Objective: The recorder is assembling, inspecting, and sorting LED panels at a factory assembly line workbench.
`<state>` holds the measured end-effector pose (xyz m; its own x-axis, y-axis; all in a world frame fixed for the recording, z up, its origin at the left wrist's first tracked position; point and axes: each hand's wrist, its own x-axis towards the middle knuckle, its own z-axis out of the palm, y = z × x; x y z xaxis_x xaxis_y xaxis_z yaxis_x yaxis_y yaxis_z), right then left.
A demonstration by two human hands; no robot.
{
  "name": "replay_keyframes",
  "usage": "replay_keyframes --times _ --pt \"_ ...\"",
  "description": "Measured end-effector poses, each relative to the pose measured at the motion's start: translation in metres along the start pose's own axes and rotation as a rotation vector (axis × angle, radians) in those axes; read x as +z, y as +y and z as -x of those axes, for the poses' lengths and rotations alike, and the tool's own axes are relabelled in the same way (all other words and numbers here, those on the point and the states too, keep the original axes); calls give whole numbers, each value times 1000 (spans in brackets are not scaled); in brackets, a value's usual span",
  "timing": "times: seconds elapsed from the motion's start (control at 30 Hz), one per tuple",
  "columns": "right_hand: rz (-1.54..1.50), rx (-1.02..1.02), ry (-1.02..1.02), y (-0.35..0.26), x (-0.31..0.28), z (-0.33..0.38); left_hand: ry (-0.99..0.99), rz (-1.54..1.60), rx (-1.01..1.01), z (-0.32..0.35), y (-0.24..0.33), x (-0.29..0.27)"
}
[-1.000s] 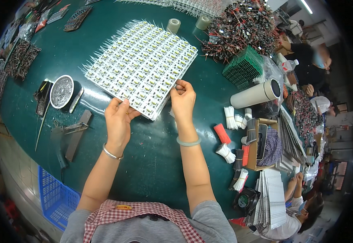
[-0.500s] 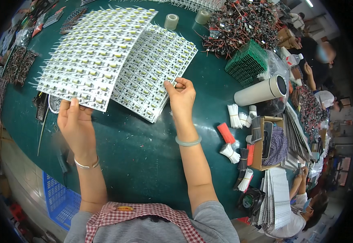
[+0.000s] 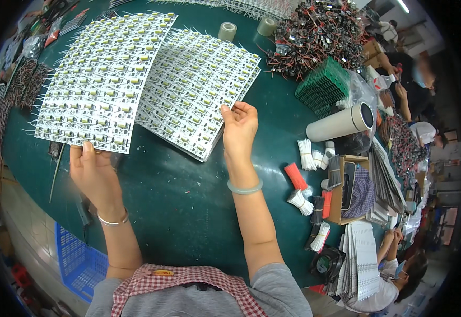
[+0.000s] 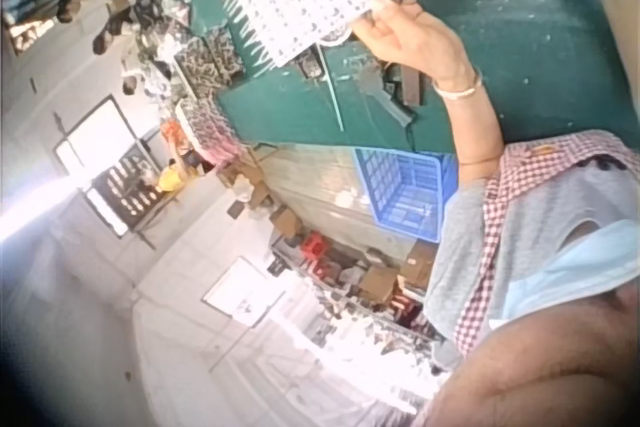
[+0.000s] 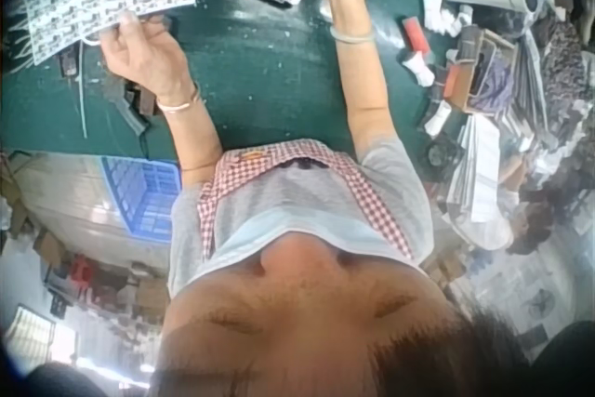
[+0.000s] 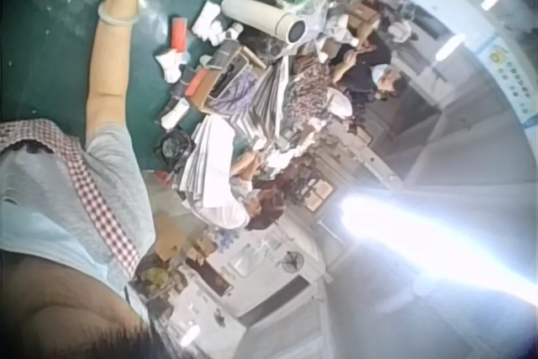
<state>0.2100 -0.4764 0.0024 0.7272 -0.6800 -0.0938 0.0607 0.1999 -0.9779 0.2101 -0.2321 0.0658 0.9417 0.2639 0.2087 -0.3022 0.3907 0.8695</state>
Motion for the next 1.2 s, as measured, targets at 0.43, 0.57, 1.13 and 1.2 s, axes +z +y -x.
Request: replay_keyframes --times 0.43,0.57,1.13,1.2 --pt "-157 120 -169 -11 4 -5 15 7 8 4 3 -2" --pt "-281 118 -157 -15 12 -1 20 13 45 3 3 -3" --pt "-462 -391 110 -84 -74 -5 -121 -75 -163 27 -52 8" --pt "-477 -400 81 -77 -74 -3 -159 -10 -259 38 -64 22"
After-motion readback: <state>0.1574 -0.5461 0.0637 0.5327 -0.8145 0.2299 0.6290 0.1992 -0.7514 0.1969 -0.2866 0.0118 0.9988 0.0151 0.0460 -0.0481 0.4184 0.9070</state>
